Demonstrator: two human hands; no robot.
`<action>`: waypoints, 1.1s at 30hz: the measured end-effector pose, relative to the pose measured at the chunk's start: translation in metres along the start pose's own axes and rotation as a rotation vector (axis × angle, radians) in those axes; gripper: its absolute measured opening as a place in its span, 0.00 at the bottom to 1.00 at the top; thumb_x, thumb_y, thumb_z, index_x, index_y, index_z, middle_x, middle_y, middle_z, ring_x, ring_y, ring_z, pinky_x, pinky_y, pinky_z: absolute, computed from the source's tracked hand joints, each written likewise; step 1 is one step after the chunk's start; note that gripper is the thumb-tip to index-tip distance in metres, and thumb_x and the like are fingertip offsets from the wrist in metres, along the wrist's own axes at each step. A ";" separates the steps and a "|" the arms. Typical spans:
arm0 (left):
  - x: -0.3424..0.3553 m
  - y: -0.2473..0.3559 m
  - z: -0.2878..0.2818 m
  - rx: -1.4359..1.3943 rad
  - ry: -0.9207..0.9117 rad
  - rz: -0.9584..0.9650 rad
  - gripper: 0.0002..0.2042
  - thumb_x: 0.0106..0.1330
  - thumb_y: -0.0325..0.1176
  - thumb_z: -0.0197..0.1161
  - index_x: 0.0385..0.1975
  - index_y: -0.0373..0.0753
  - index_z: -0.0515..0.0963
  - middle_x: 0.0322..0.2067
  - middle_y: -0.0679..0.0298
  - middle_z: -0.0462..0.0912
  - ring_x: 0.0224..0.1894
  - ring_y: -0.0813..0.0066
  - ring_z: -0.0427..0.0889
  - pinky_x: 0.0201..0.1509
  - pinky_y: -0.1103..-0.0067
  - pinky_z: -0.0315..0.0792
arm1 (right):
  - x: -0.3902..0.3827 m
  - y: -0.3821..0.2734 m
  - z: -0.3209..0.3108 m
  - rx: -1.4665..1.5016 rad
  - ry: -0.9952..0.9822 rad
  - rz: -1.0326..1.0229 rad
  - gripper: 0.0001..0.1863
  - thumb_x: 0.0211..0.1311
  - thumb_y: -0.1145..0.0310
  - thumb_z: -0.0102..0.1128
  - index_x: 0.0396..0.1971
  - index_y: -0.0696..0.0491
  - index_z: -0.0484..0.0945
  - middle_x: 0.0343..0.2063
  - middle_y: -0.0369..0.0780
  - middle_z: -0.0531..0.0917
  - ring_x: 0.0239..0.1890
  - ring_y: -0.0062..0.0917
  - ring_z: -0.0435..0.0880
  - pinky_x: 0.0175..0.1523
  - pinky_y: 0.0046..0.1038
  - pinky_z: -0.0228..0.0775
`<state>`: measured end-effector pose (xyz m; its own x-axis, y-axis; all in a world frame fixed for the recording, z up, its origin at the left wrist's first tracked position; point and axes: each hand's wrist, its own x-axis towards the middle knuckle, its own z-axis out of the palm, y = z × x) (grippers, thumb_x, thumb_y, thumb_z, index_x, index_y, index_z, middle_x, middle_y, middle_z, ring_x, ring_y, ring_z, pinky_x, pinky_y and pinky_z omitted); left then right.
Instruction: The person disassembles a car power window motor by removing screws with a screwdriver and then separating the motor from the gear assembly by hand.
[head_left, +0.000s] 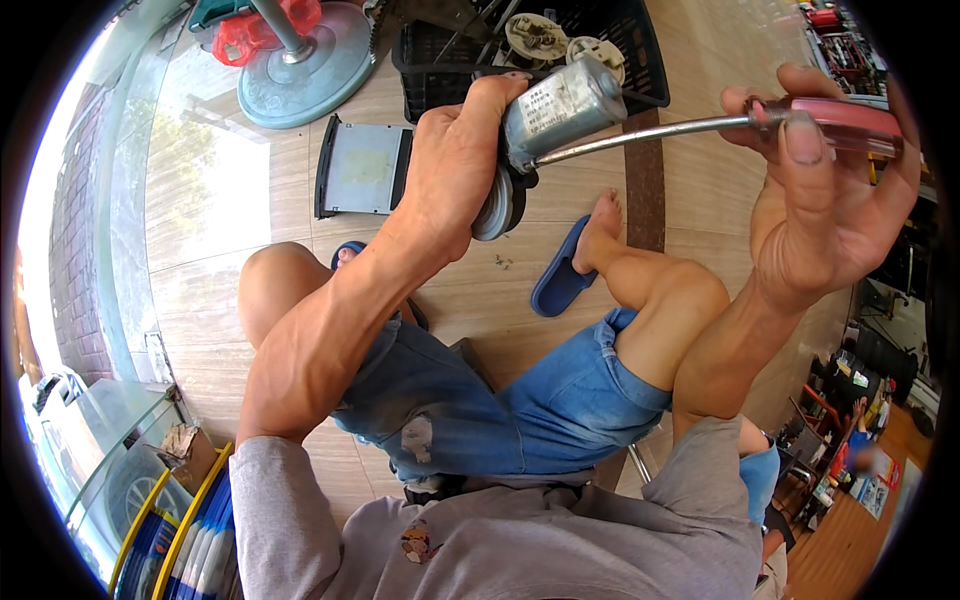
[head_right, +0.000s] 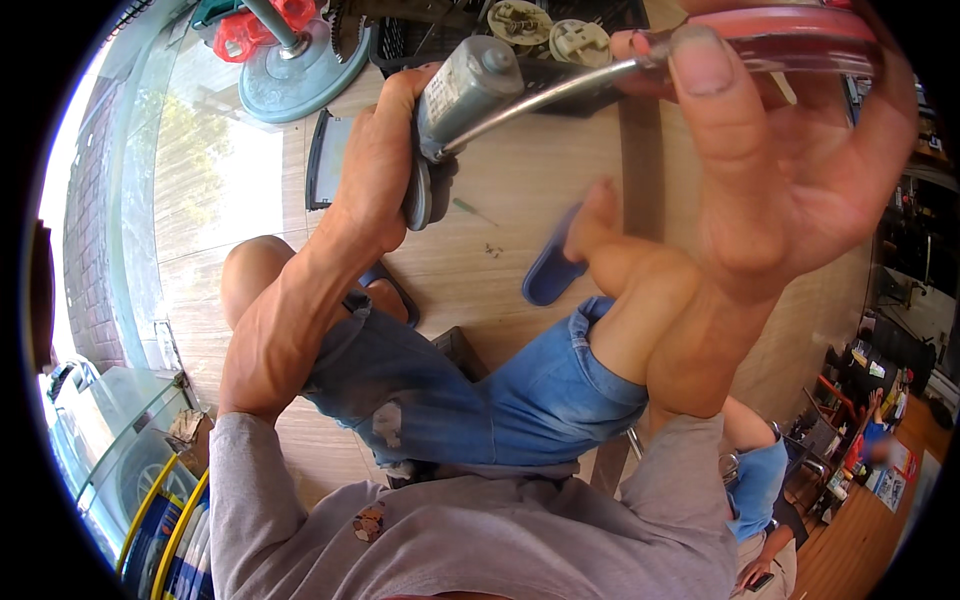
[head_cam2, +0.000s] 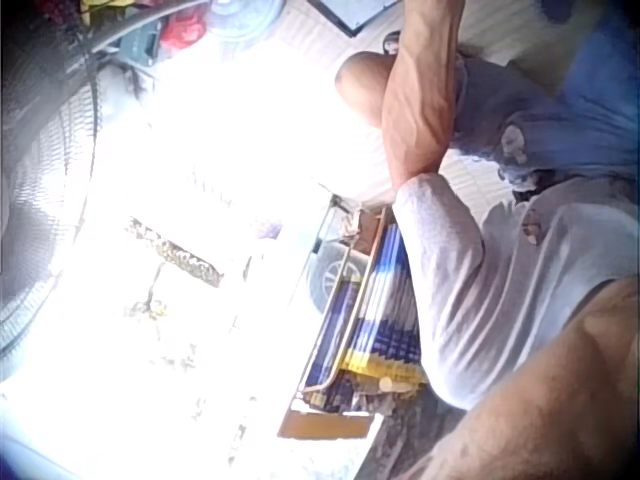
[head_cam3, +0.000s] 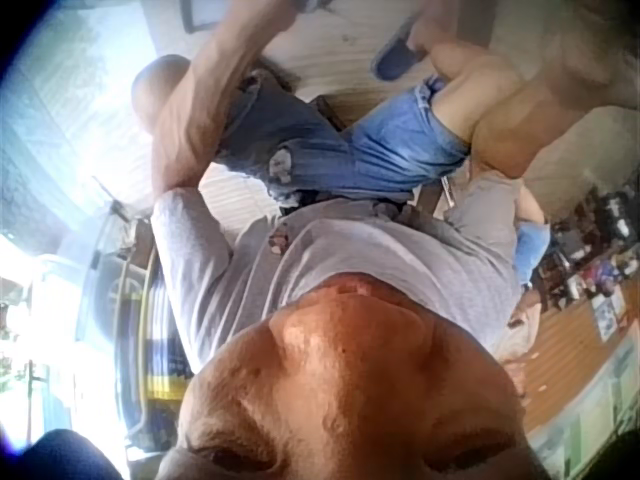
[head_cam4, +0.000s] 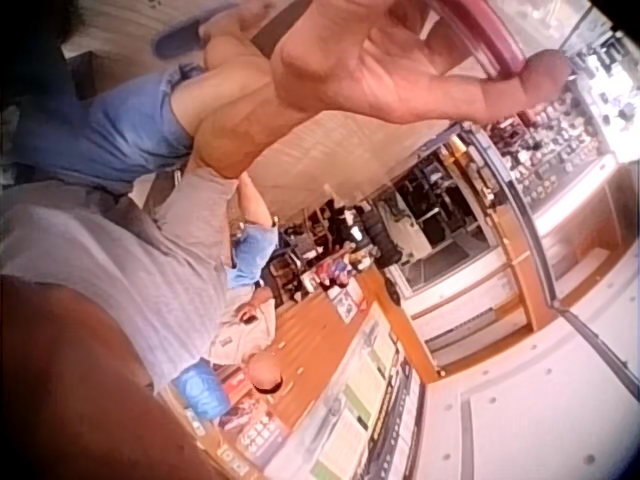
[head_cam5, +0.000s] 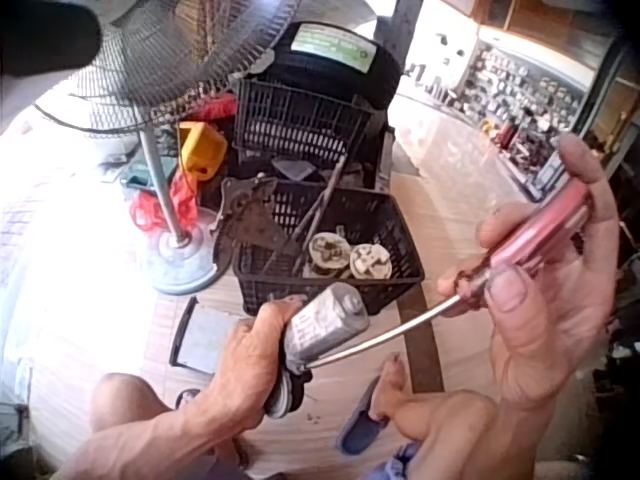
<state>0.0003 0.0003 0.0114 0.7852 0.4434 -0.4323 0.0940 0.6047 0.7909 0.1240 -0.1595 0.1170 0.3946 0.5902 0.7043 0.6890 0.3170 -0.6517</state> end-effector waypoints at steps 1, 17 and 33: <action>0.000 0.000 -0.001 0.006 0.000 -0.001 0.23 0.66 0.51 0.57 0.25 0.33 0.81 0.18 0.63 0.78 0.17 0.80 0.72 0.21 0.80 0.65 | -0.001 -0.001 0.001 -0.016 -0.003 0.008 0.33 0.64 0.81 0.57 0.67 0.58 0.56 0.45 0.60 0.77 0.36 0.39 0.85 0.45 0.45 0.86; 0.002 -0.003 -0.001 -0.003 0.014 0.034 0.23 0.67 0.49 0.58 0.23 0.32 0.81 0.17 0.64 0.78 0.16 0.80 0.72 0.20 0.81 0.65 | 0.006 0.000 0.008 0.121 0.057 0.053 0.30 0.66 0.78 0.57 0.66 0.59 0.58 0.48 0.59 0.78 0.49 0.47 0.82 0.52 0.50 0.80; 0.003 -0.005 0.001 0.051 0.010 0.048 0.23 0.68 0.49 0.57 0.24 0.31 0.82 0.16 0.65 0.78 0.16 0.83 0.69 0.21 0.81 0.63 | 0.005 -0.005 0.013 0.244 0.097 0.114 0.31 0.68 0.71 0.58 0.67 0.60 0.57 0.43 0.56 0.80 0.48 0.42 0.81 0.50 0.48 0.80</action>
<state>0.0034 -0.0021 0.0067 0.7831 0.4781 -0.3978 0.0877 0.5483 0.8317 0.1151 -0.1486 0.1199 0.5254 0.5626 0.6383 0.4745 0.4290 -0.7687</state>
